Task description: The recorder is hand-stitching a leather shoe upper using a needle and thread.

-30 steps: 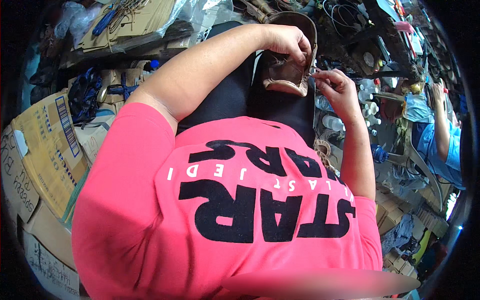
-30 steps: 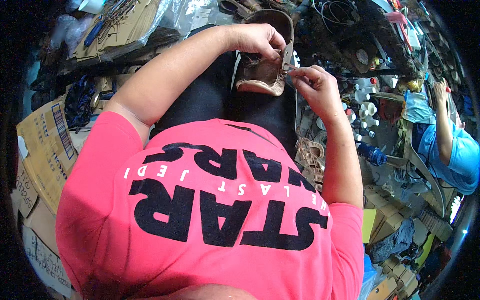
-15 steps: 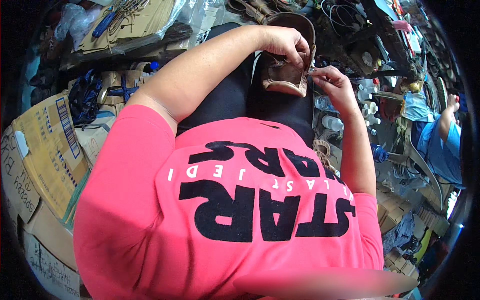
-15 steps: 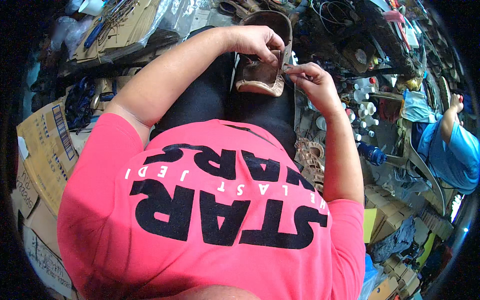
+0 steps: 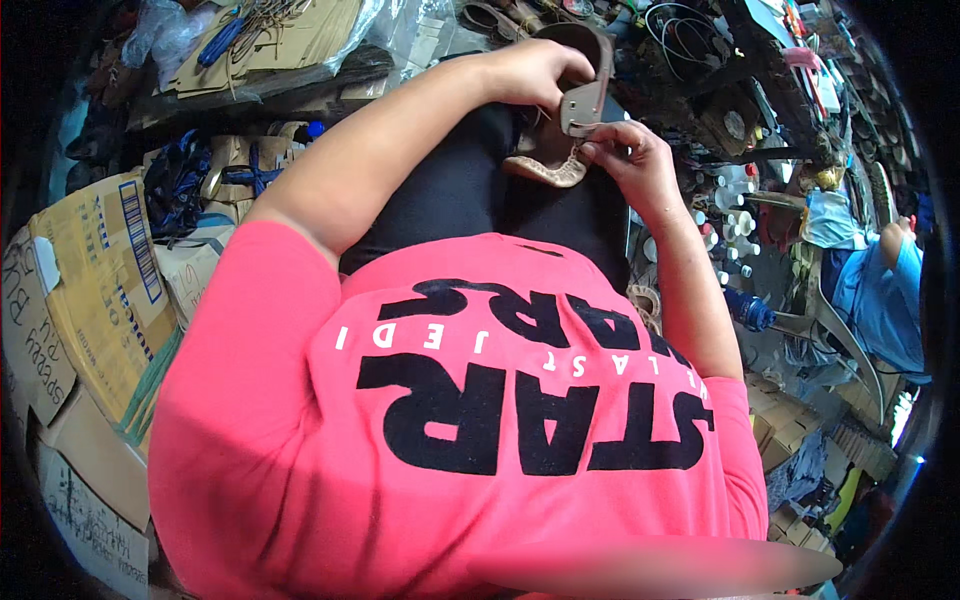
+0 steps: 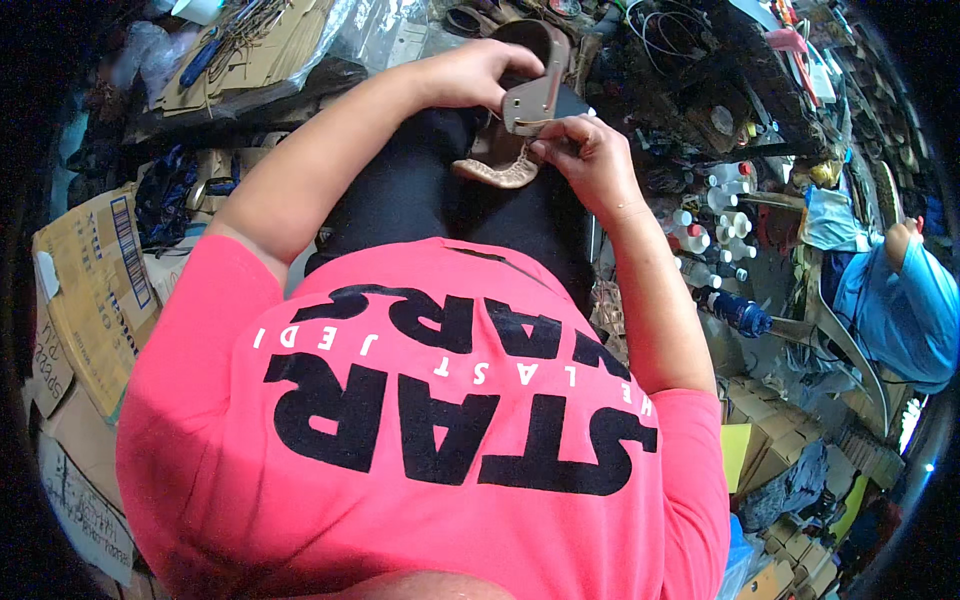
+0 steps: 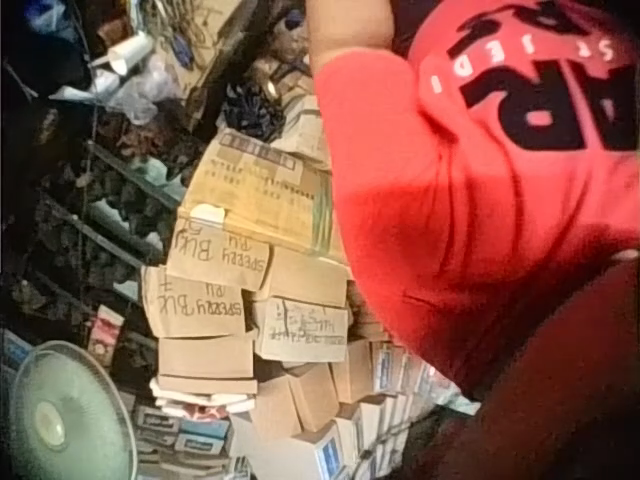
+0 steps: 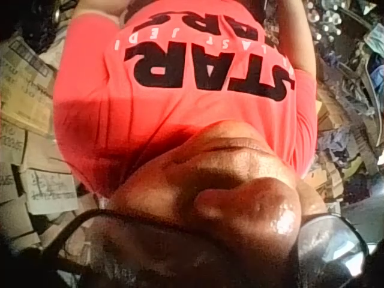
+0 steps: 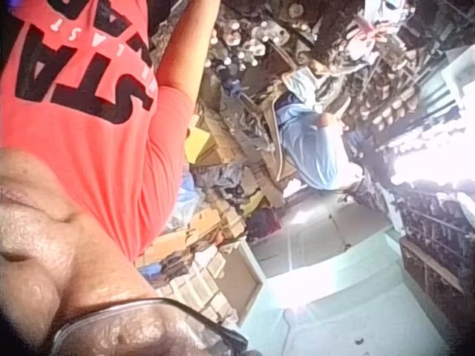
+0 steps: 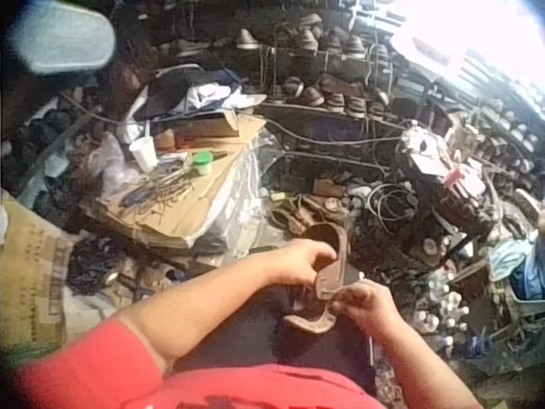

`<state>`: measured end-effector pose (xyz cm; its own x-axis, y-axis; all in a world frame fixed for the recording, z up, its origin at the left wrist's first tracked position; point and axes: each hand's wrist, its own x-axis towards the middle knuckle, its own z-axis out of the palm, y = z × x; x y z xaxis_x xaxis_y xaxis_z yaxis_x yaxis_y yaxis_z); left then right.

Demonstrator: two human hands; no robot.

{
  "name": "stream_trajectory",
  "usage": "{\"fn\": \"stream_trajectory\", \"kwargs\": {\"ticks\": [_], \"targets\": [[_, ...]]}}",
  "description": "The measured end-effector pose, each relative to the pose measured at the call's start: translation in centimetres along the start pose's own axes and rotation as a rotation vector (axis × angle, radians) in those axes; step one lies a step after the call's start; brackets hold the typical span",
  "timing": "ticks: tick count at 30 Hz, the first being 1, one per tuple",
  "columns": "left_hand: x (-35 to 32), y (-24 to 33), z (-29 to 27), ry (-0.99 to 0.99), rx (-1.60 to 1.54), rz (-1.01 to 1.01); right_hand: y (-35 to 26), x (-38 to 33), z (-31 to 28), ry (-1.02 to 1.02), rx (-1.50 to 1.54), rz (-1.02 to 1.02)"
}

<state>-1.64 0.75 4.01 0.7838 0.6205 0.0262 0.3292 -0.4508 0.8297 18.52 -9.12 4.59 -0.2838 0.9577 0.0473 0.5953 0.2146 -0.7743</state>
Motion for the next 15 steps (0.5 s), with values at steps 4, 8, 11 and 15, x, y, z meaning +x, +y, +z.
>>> {"fn": "stream_trajectory", "kwargs": {"ticks": [4, 8, 11, 15], "targets": [[-4.0, -2.1, -3.5, 0.353, 0.079, 0.1, 0.3, -0.4, -0.4, 0.029, -0.054, -0.086], [-7.3, 0.0, -2.0, 0.359, 0.128, -0.125, -0.1, -0.8, -0.4, 0.024, -0.147, -0.081], [-8.8, 2.2, 1.8, 0.388, 0.254, 0.033, -0.6, -1.3, 0.0, 0.041, -0.287, -0.116], [-8.4, 2.0, 4.2, 0.472, 0.597, 0.053, -0.5, -1.4, 0.0, 0.029, -0.189, -0.039]]}}
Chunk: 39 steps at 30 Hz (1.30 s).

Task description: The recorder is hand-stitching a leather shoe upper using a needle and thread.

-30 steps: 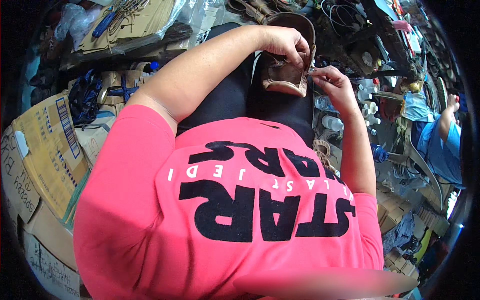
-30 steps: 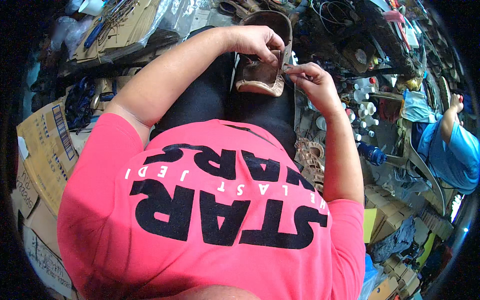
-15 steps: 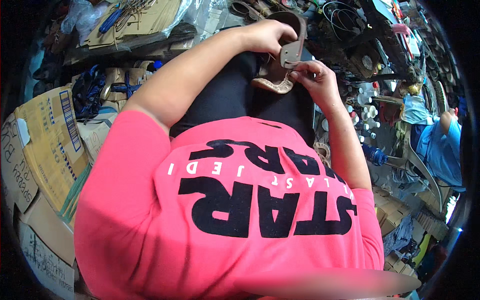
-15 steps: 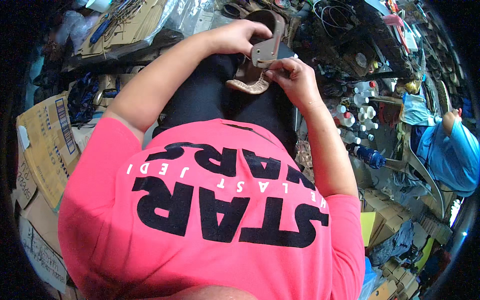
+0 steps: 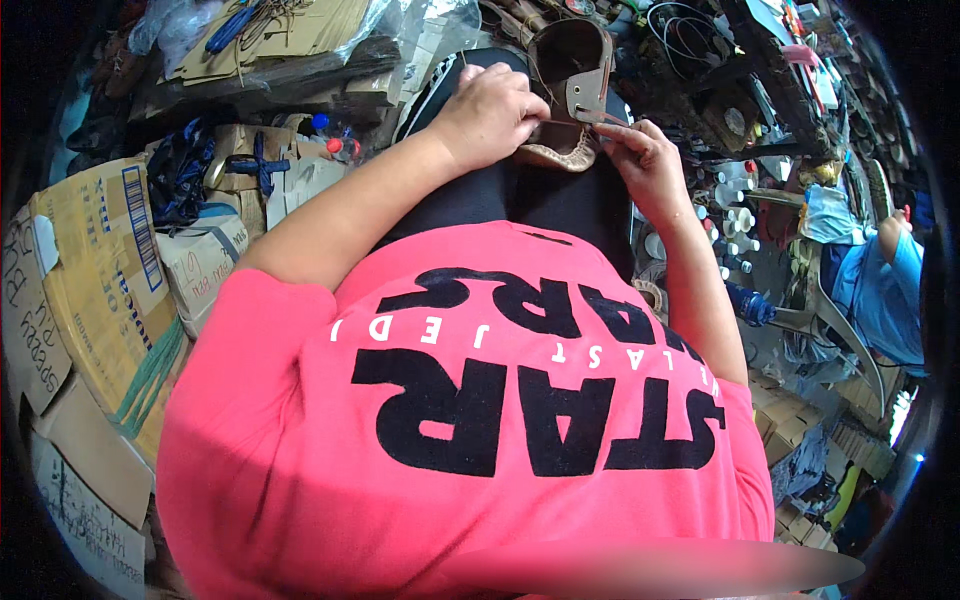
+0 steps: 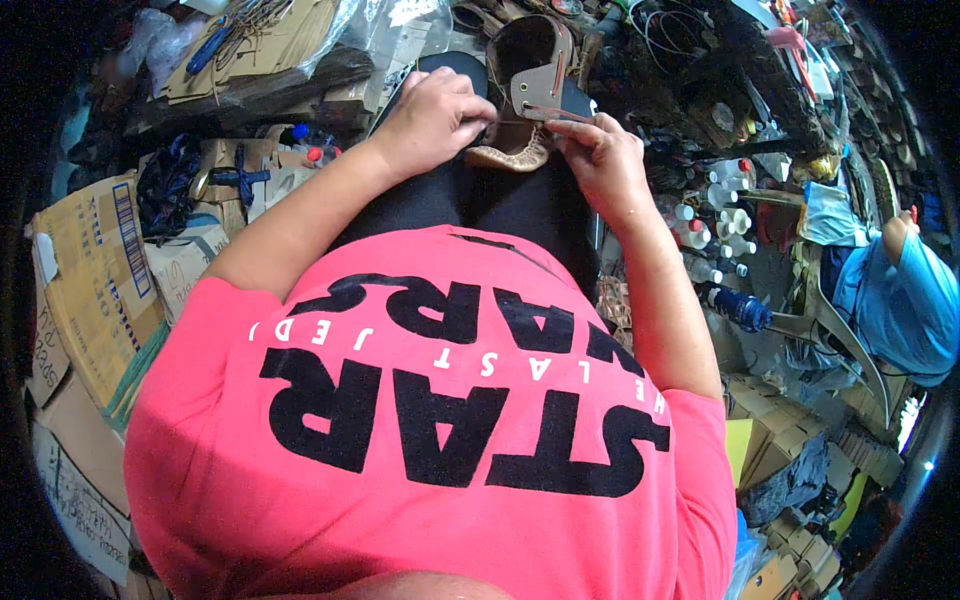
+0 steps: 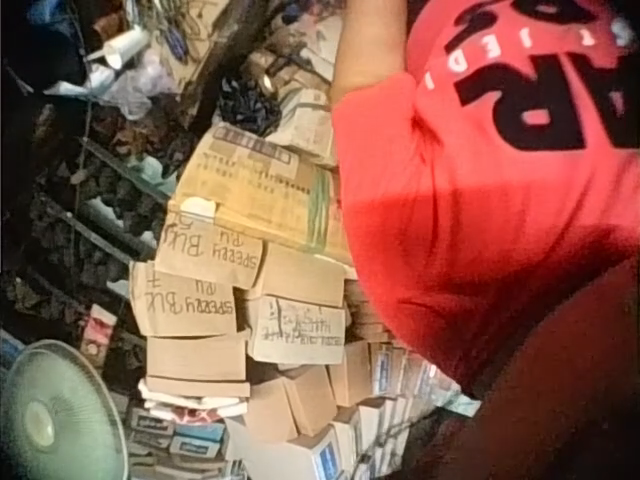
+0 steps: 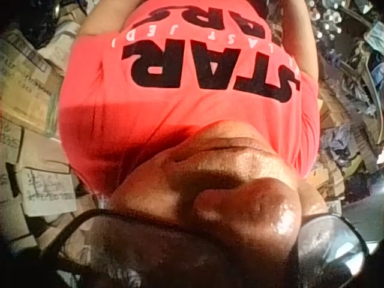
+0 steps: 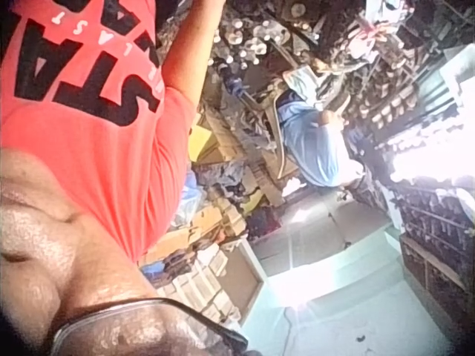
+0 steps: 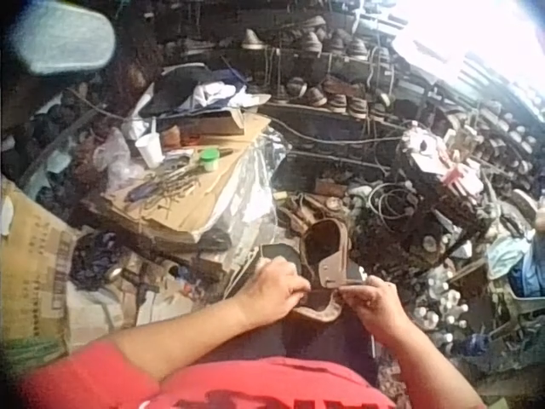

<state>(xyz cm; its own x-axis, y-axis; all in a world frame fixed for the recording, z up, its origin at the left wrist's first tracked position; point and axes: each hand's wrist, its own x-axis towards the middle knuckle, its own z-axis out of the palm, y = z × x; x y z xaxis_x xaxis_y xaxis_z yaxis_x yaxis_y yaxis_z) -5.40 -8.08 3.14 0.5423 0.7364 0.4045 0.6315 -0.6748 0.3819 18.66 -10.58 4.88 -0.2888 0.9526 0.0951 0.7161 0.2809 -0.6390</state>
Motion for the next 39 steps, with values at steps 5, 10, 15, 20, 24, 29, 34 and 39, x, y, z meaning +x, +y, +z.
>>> {"fn": "stream_trajectory", "kwargs": {"ticks": [5, 10, 15, 20, 24, 29, 34, 39], "targets": [[0.0, -0.3, 1.0, 0.022, 0.065, -0.011, 1.0, 0.5, -0.3, -0.102, 0.202, 0.088], [0.5, -1.1, 0.6, -0.029, -0.239, -0.016, 3.1, 1.1, 0.0, -0.146, 0.385, 0.067], [1.0, -1.7, 1.0, -0.016, -0.119, -0.066, 2.8, 1.9, -0.4, -0.19, 0.324, 0.081], [1.5, -1.9, 1.4, -0.088, -0.122, -0.09, 3.1, 2.2, -0.4, -0.194, 0.27, 0.062], [1.6, -2.0, 1.5, -0.069, -0.123, -0.077, 3.5, 2.3, -0.3, -0.209, 0.335, 0.071], [1.6, -2.1, 1.5, -0.086, -0.12, -0.081, 3.3, 2.3, -0.4, -0.212, 0.302, 0.07], [1.9, -2.1, 1.8, -0.132, -0.114, -0.075, 3.3, 2.3, -0.5, -0.243, 0.4, 0.096], [3.1, -2.8, 2.2, -0.163, -0.129, 0.008, 3.2, 2.9, -0.6, -0.276, 0.413, 0.098]]}}
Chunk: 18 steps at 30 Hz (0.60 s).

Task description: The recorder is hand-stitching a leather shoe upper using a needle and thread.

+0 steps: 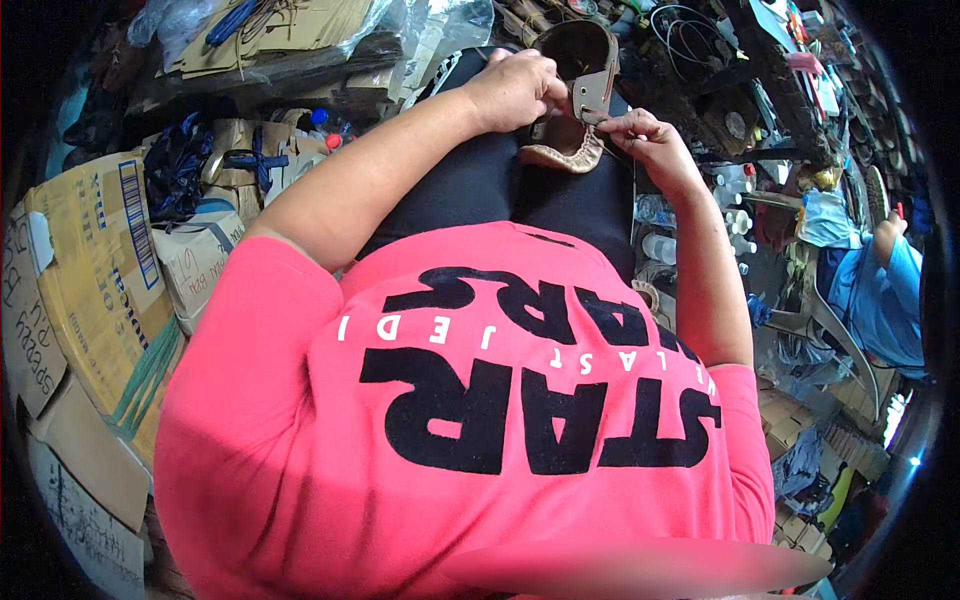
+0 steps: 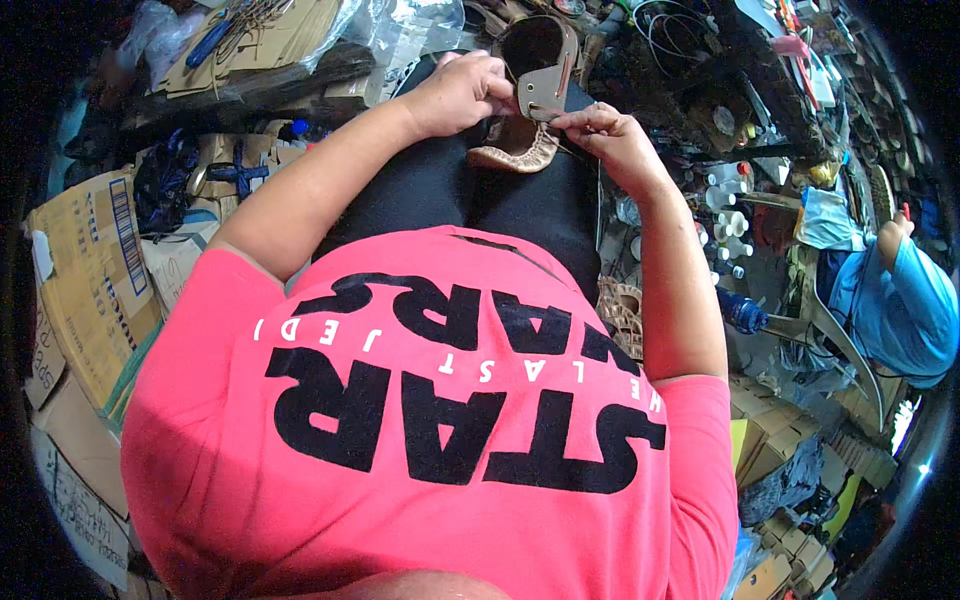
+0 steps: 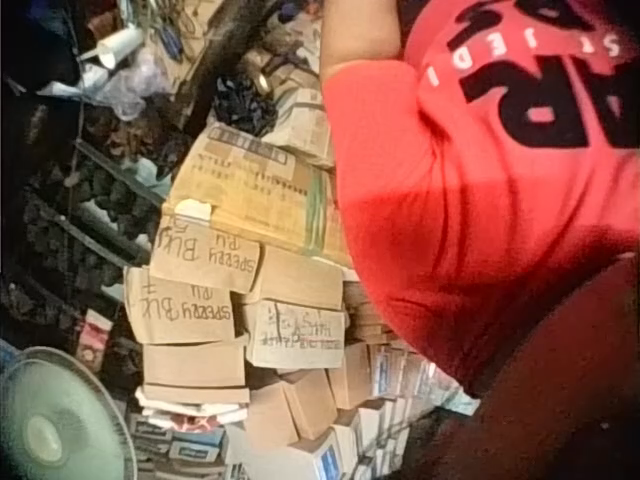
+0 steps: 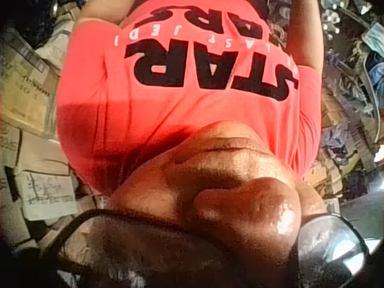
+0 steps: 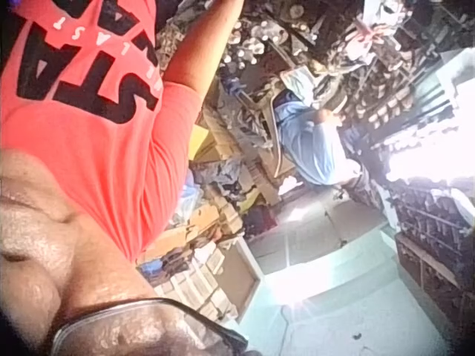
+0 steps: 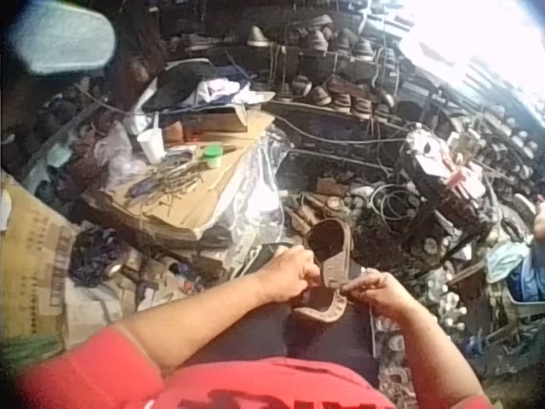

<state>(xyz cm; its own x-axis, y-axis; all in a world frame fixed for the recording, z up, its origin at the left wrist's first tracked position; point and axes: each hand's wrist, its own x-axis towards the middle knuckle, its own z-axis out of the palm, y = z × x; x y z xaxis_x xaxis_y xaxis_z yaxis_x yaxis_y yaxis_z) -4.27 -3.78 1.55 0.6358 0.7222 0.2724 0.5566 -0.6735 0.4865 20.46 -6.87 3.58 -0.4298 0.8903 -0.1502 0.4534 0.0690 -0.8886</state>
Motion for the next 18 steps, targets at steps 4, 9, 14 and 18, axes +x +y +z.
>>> {"fn": "stream_trajectory", "kwargs": {"ticks": [4, 9, 14, 18], "targets": [[1.6, 0.2, -0.7, -0.054, 0.0, 0.147, -0.1, 0.2, -0.3, -0.024, -0.014, 0.05], [-0.7, 1.9, -1.6, -0.13, -0.012, -0.074, -0.3, -1.2, 0.8, 0.051, 0.079, 0.043], [-0.4, 2.3, -0.9, -0.155, -0.126, -0.353, -0.3, -1.3, 1.8, 0.129, 0.41, 0.172], [0.6, 3.1, -0.5, -0.146, -0.229, -0.415, -0.3, -0.9, 1.5, 0.125, 0.379, 0.181]]}}
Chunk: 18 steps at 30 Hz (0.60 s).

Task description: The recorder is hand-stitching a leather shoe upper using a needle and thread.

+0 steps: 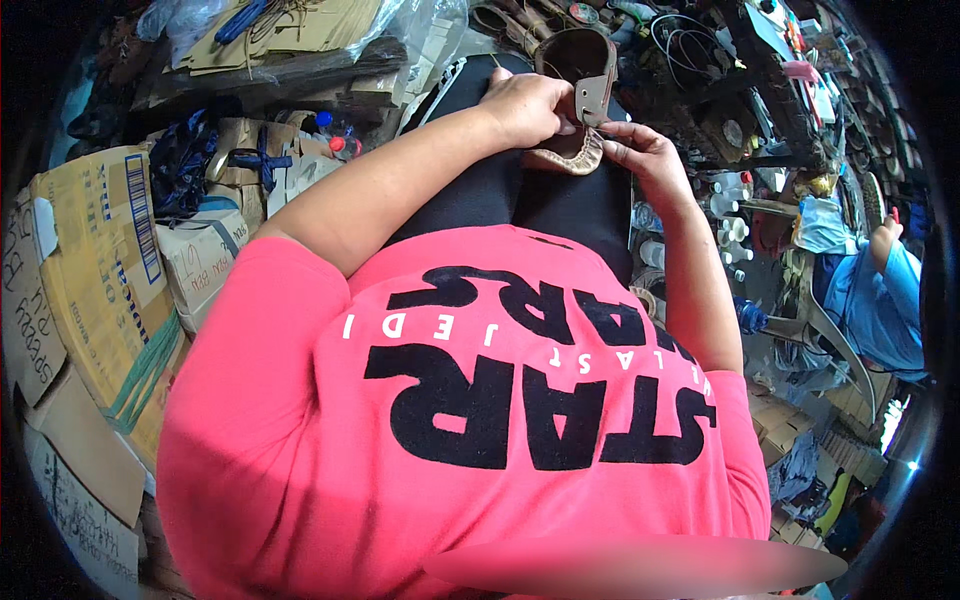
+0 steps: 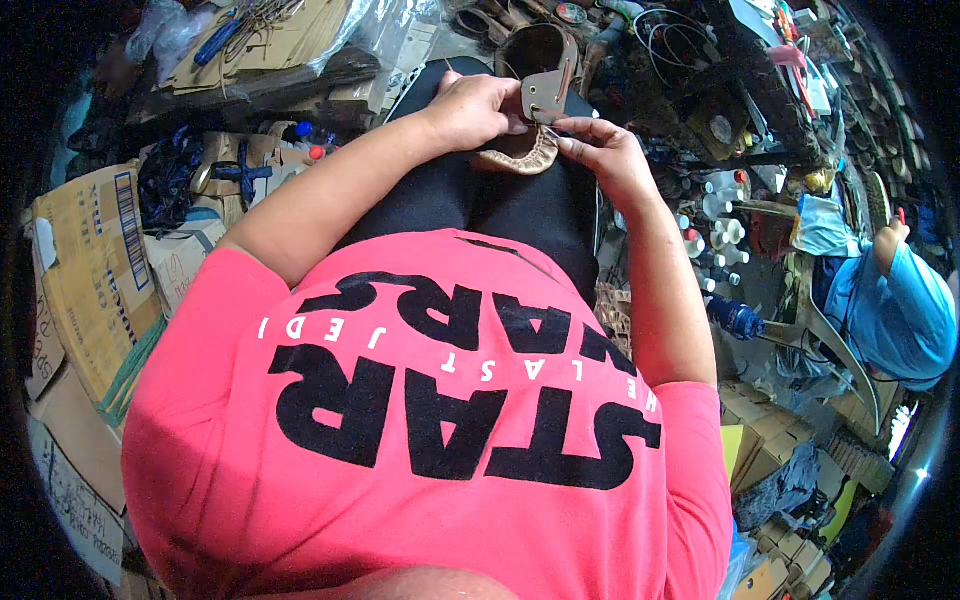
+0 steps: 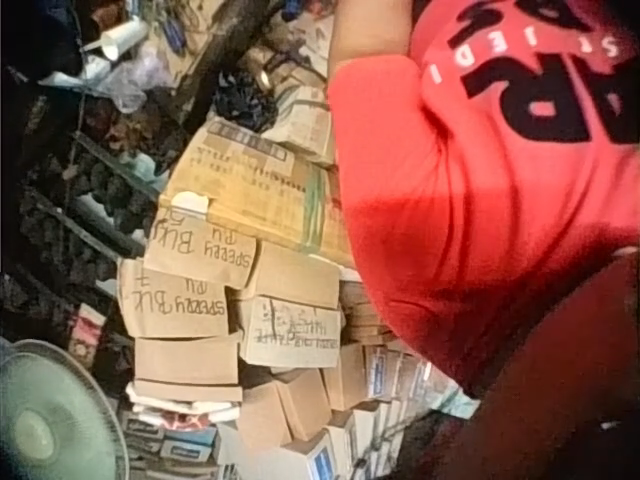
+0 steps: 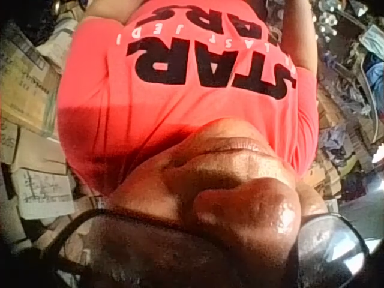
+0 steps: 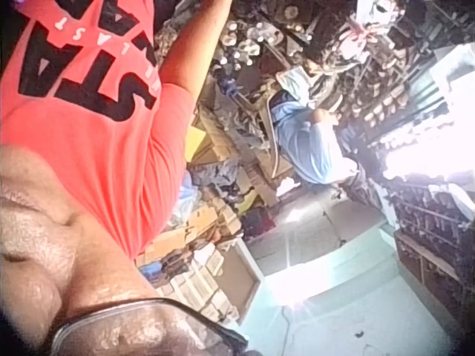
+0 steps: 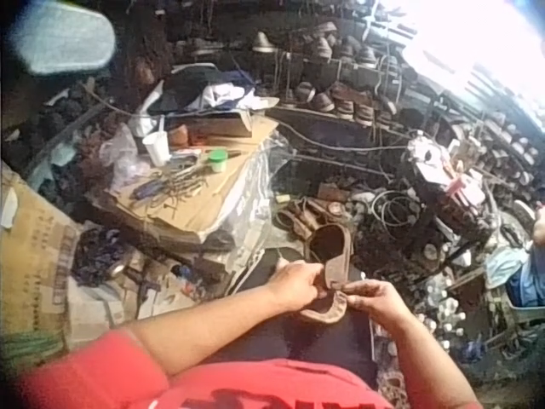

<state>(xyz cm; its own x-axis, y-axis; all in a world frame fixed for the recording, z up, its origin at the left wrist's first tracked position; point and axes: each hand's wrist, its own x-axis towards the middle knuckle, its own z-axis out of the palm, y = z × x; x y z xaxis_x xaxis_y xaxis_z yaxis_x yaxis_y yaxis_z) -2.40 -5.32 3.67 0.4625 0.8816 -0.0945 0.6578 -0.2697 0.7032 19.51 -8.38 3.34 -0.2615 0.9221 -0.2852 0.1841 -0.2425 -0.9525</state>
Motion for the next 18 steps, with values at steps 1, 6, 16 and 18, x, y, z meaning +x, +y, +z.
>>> {"fn": "stream_trajectory", "kwargs": {"ticks": [1, 6, 16, 18], "targets": [[0.3, 0.1, 0.2, 0.002, 0.001, 0.002, -0.2, 0.1, -0.1, 0.001, -0.002, -0.003], [1.3, -0.3, 1.0, -0.027, -0.028, 0.026, -1.0, 0.8, -0.1, -0.067, -0.077, 0.057], [-1.1, -0.5, -2.2, 0.027, 0.275, 0.262, -0.6, 0.2, -1.9, -0.069, -0.188, -0.033], [-1.9, 0.1, -2.3, 0.014, 0.294, 0.207, 0.1, 0.1, -2.0, -0.047, -0.23, -0.094]]}}
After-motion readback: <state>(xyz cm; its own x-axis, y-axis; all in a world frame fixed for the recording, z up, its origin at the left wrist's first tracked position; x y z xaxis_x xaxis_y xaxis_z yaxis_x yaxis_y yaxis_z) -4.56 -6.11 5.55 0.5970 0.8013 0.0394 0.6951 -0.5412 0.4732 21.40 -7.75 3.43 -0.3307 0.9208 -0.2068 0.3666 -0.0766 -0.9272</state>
